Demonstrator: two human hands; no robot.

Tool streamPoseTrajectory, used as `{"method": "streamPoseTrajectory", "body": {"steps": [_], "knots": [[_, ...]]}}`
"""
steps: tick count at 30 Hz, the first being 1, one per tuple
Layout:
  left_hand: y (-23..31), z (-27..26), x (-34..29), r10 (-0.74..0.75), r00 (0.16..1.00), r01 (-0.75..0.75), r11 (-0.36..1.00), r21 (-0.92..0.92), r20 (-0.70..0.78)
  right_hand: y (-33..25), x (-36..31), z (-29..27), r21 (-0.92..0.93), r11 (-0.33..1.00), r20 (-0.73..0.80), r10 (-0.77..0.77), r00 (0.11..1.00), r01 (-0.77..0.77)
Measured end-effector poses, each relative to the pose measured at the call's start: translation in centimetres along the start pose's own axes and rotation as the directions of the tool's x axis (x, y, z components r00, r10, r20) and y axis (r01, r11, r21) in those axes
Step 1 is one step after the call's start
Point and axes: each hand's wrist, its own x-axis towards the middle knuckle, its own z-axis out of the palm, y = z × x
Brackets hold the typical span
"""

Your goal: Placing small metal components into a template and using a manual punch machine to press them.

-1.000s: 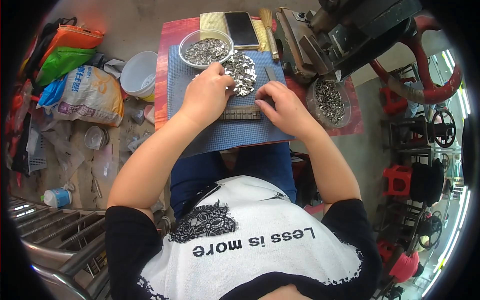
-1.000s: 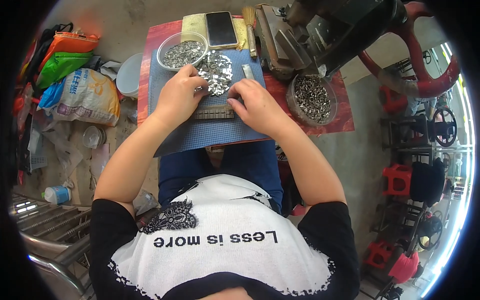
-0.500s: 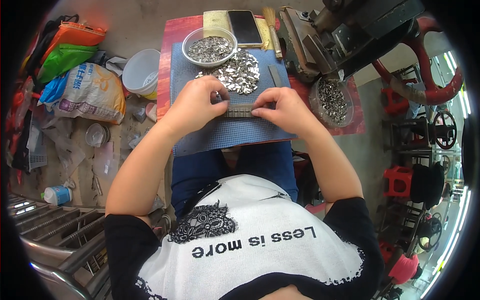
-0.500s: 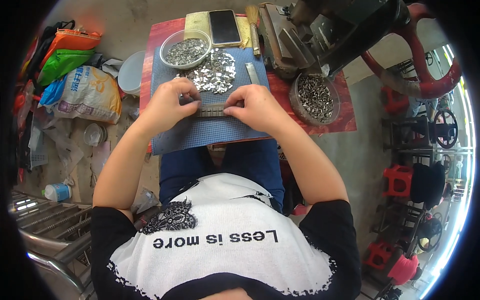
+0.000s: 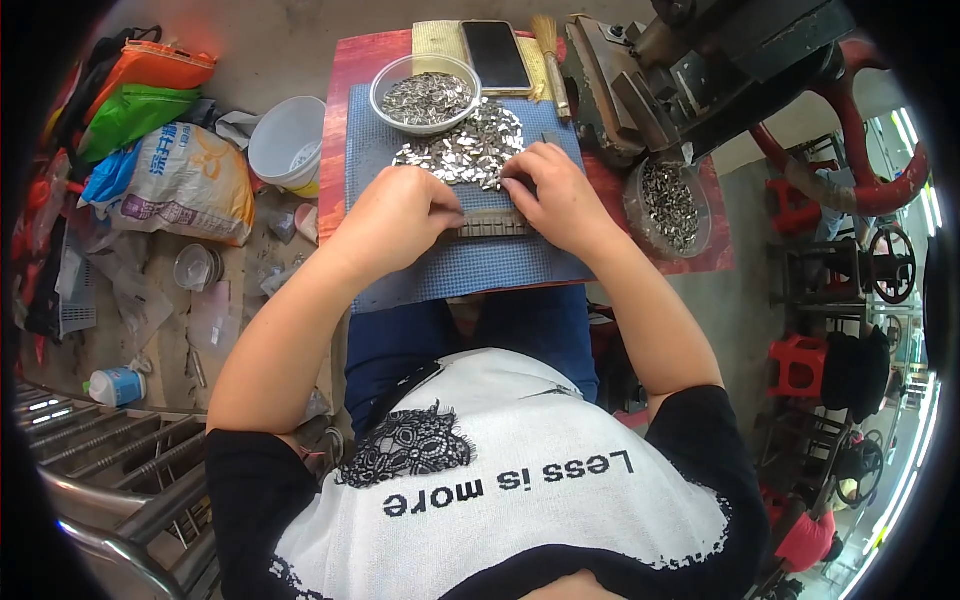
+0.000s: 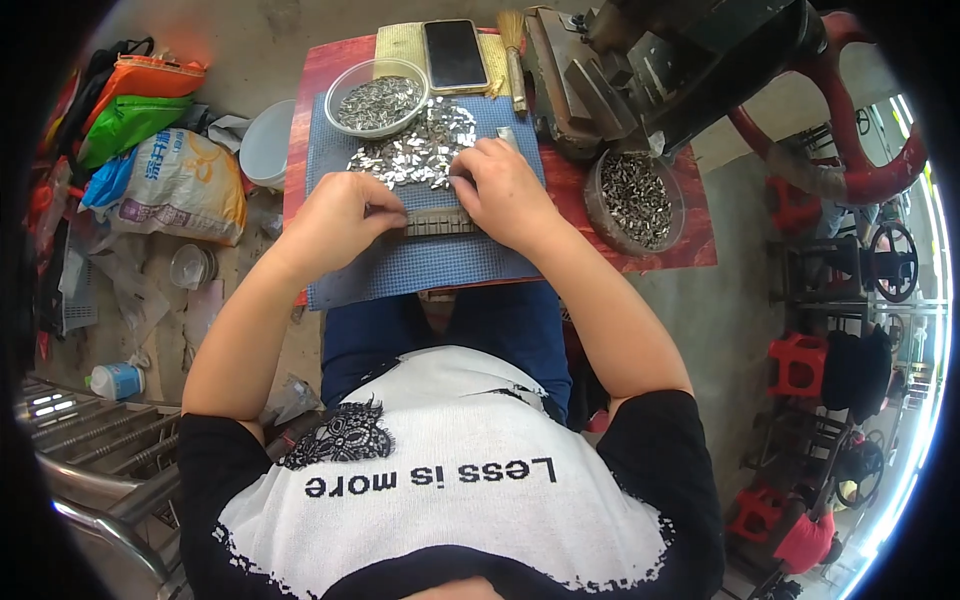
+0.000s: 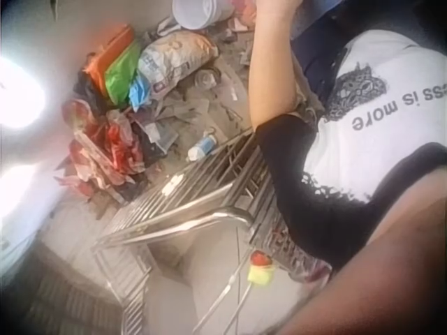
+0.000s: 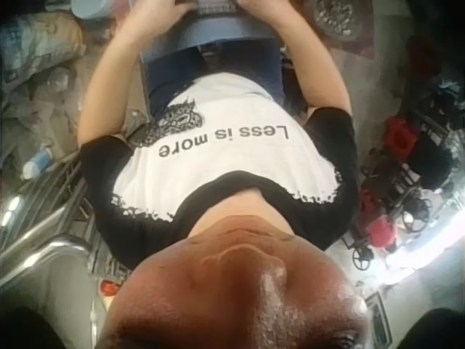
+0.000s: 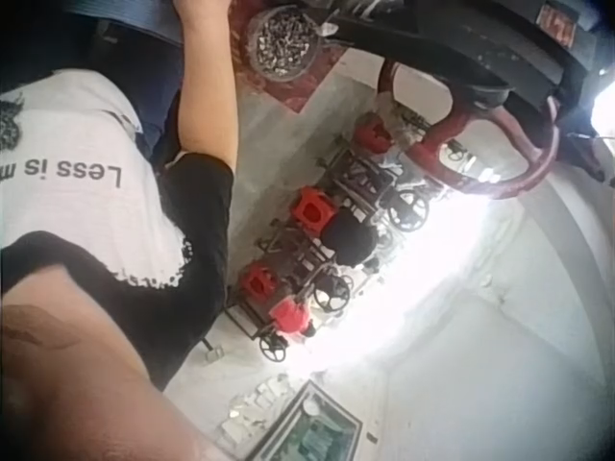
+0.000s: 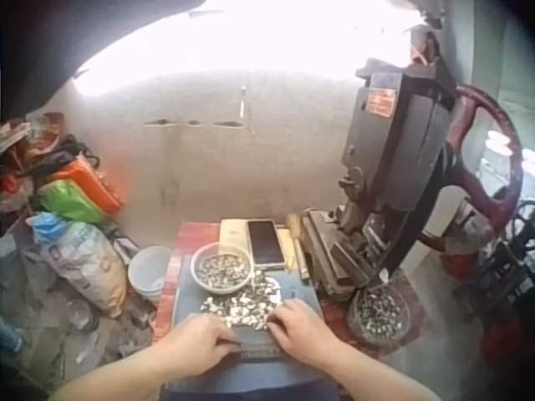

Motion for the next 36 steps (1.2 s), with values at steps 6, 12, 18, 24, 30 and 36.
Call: {"method": "streamPoseTrajectory", "body": {"steps": [6,12,18,24,30,36], "knots": [[-0.2,2.5,2.5,0.075,0.97,-0.052,0.993,0.106,-0.232,-1.3,-1.2,-1.3,0.068,0.995,-0.014,-0.075,0.997,0.076],[-0.9,3.8,3.1,0.158,0.951,-0.102,0.972,0.213,-0.265,-2.8,-2.5,-1.4,0.032,0.982,0.08,-0.187,0.979,0.185],[-0.6,1.8,1.6,0.068,0.953,-0.061,0.998,0.034,-0.296,-2.8,-2.7,-1.2,0.022,0.982,0.046,-0.188,0.981,0.187],[-0.4,0.7,-0.2,-0.075,0.983,0.046,0.985,-0.169,-0.168,-1.9,0.0,-0.1,-0.026,0.996,-0.066,-0.083,0.994,0.081],[-0.2,1.4,-1.0,-0.124,0.986,0.098,0.969,-0.227,-0.107,-1.3,0.9,0.9,-0.039,0.999,-0.022,-0.013,1.0,0.012],[-1.5,2.4,-1.2,0.153,0.965,-0.149,0.988,0.031,-0.212,-0.7,0.4,0.3,0.025,1.0,-0.062,-0.001,0.998,0.002]]}}
